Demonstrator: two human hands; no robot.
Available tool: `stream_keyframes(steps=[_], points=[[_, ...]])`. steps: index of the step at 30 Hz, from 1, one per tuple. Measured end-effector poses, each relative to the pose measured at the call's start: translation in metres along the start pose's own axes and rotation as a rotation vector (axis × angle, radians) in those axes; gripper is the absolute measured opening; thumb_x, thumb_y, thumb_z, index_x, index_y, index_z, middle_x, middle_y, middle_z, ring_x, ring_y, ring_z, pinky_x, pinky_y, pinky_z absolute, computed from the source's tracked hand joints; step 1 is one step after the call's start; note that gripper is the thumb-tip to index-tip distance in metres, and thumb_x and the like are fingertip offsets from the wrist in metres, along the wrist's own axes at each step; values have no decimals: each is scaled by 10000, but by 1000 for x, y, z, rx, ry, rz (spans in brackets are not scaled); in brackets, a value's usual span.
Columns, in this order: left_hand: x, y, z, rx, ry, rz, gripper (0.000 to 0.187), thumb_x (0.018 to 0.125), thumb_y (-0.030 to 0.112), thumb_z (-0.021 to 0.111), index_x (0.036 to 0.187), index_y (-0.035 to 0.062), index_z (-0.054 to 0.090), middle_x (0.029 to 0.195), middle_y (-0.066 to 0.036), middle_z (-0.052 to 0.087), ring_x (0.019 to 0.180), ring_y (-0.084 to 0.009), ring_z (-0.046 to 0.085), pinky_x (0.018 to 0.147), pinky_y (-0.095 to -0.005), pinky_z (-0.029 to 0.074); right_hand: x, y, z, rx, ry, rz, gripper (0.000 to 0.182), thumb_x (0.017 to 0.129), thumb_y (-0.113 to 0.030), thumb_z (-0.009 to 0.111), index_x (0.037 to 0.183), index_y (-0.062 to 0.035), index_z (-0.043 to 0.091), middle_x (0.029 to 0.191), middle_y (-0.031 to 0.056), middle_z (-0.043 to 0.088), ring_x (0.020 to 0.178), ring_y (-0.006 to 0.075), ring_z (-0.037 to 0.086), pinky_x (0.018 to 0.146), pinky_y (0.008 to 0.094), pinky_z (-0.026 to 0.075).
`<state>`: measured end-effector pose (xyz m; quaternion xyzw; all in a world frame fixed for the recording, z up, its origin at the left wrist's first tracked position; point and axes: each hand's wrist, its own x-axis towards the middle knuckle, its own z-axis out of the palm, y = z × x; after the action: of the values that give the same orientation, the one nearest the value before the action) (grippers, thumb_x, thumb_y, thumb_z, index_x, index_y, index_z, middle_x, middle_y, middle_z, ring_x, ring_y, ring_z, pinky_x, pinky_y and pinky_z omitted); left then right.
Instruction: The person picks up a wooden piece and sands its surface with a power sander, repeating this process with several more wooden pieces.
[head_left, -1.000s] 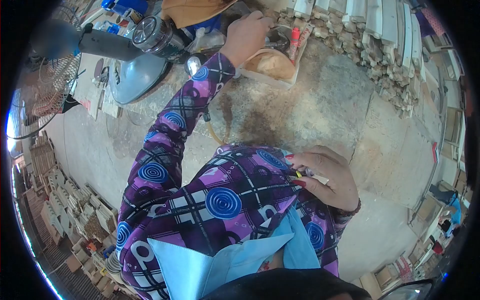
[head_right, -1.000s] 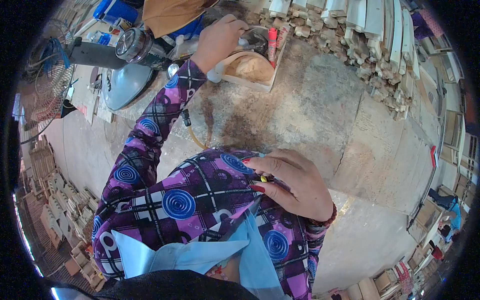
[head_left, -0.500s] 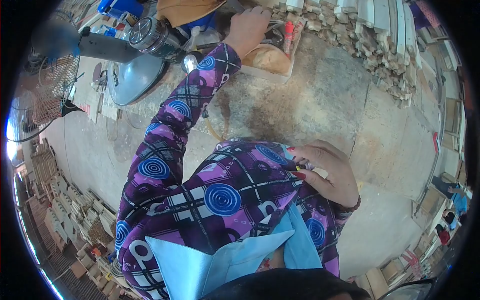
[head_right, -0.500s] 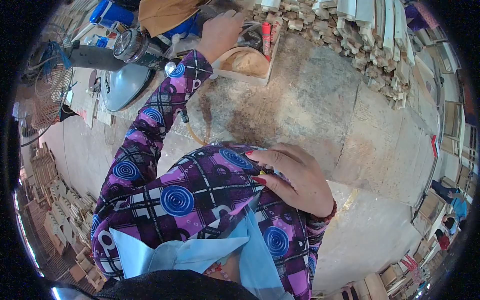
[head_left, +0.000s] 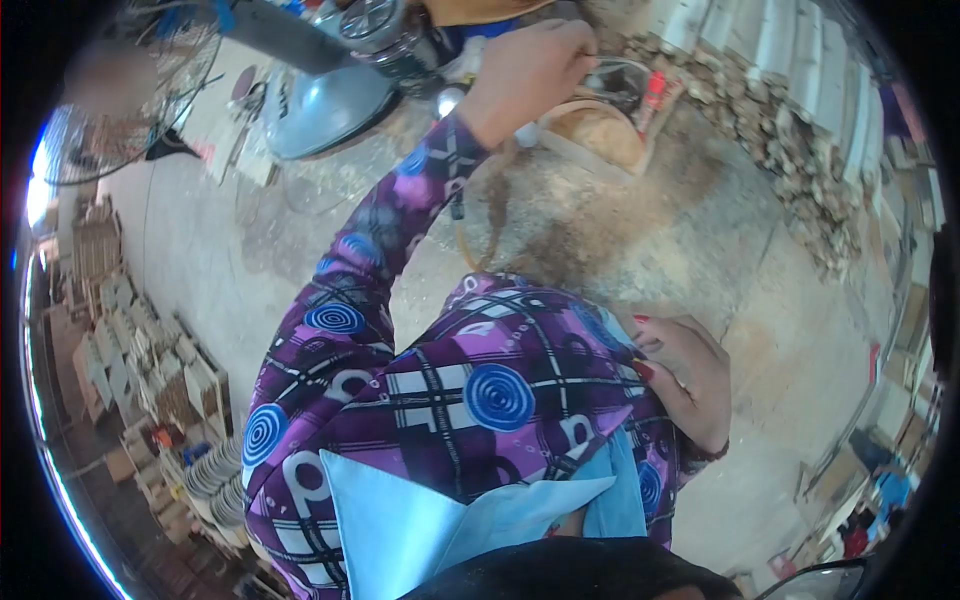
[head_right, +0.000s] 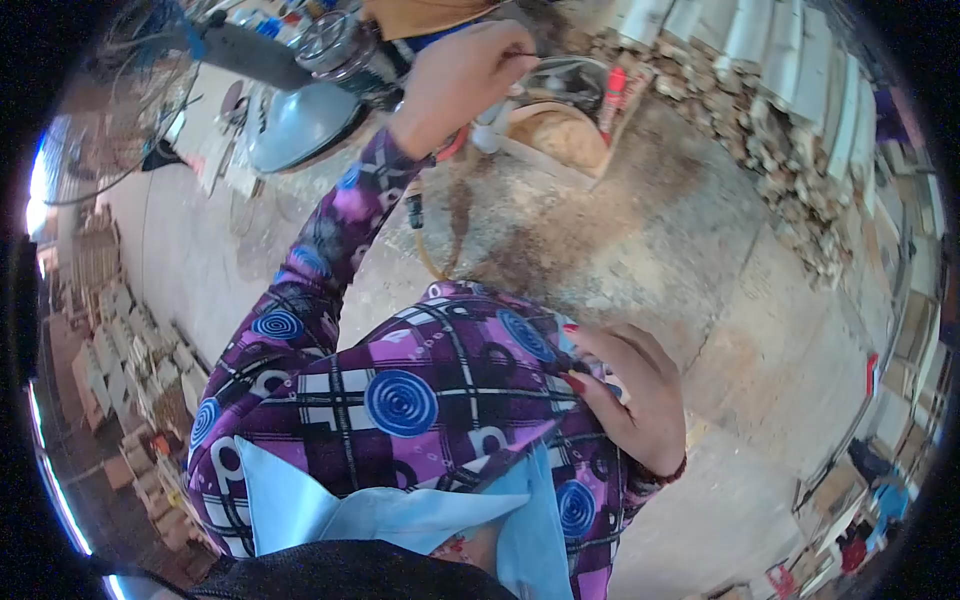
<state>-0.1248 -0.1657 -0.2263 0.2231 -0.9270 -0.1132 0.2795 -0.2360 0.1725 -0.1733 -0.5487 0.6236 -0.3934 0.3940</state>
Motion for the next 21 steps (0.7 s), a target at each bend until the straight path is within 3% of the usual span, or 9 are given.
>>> stream_keyframes(steps=[3, 5, 8, 11, 12, 15, 16, 21], points=[[-56, -28, -44, -58, 138, -158, 195, 931, 208, 698, 1046, 54, 667, 884, -95, 698, 803, -241, 691, 698, -342, 528, -1, 7, 4, 93, 20, 55, 402, 832, -59, 715, 1230, -43, 664, 1030, 148, 672, 892, 267, 653, 804, 337, 521], [-98, -44, -54, -156, 122, -462, 246, 943, 181, 710, 1112, 13, 649, 954, -83, 701, 839, -146, 676, 738, -282, 522, 1, 12, 8, 70, 3, 76, 392, 842, -61, 706, 1231, -39, 662, 1025, 143, 672, 881, 258, 653, 800, 331, 523], [-166, -78, -26, -173, 123, -583, 384, 978, 261, 676, 1266, 23, 586, 1035, -84, 682, 878, -131, 662, 760, -279, 526, 13, 10, 10, 23, -49, 59, 387, 854, -62, 697, 1238, -38, 658, 1020, 136, 673, 875, 251, 653, 797, 326, 524], [-191, -75, 6, -630, 7, -1079, 582, 994, 346, 648, 1461, 70, 437, 1101, -109, 654, 875, -164, 667, 772, -303, 535, 26, -2, 13, -17, -115, 40, 383, 861, -61, 692, 1241, -35, 655, 1017, 133, 671, 874, 250, 652, 799, 325, 522], [-185, -62, 5, -828, 11, -1106, 706, 1003, 407, 620, 1543, 68, 315, 1076, -101, 638, 857, -170, 665, 753, -302, 538, 28, -6, 13, -33, -132, 41, 381, 863, -60, 691, 1241, -34, 654, 1016, 132, 671, 874, 250, 652, 800, 325, 521], [-185, -62, 45, -1148, 197, -1155, 752, 993, 411, 634, 1541, 23, 294, 1060, -89, 630, 836, -160, 667, 722, -276, 536, 27, -1, 10, -59, -154, 47, 380, 863, -67, 695, 1239, -31, 655, 1011, 133, 669, 872, 252, 652, 800, 326, 521], [-182, -61, 56, -1058, 246, -1112, 783, 973, 417, 660, 1525, -15, 312, 1009, -71, 621, 755, -126, 628, 646, -247, 502, 24, -1, 10, -53, -152, 59, 378, 864, -68, 695, 1238, -31, 655, 1012, 134, 668, 872, 252, 653, 799, 326, 521], [-190, -50, 23, -817, 136, -1082, 766, 924, 440, 710, 1449, -45, 437, 909, -42, 610, 634, -83, 515, 543, -251, 420, 12, 7, 3, -47, -153, 84, 374, 866, -67, 693, 1236, -29, 654, 1019, 137, 665, 877, 256, 656, 799, 329, 522]])
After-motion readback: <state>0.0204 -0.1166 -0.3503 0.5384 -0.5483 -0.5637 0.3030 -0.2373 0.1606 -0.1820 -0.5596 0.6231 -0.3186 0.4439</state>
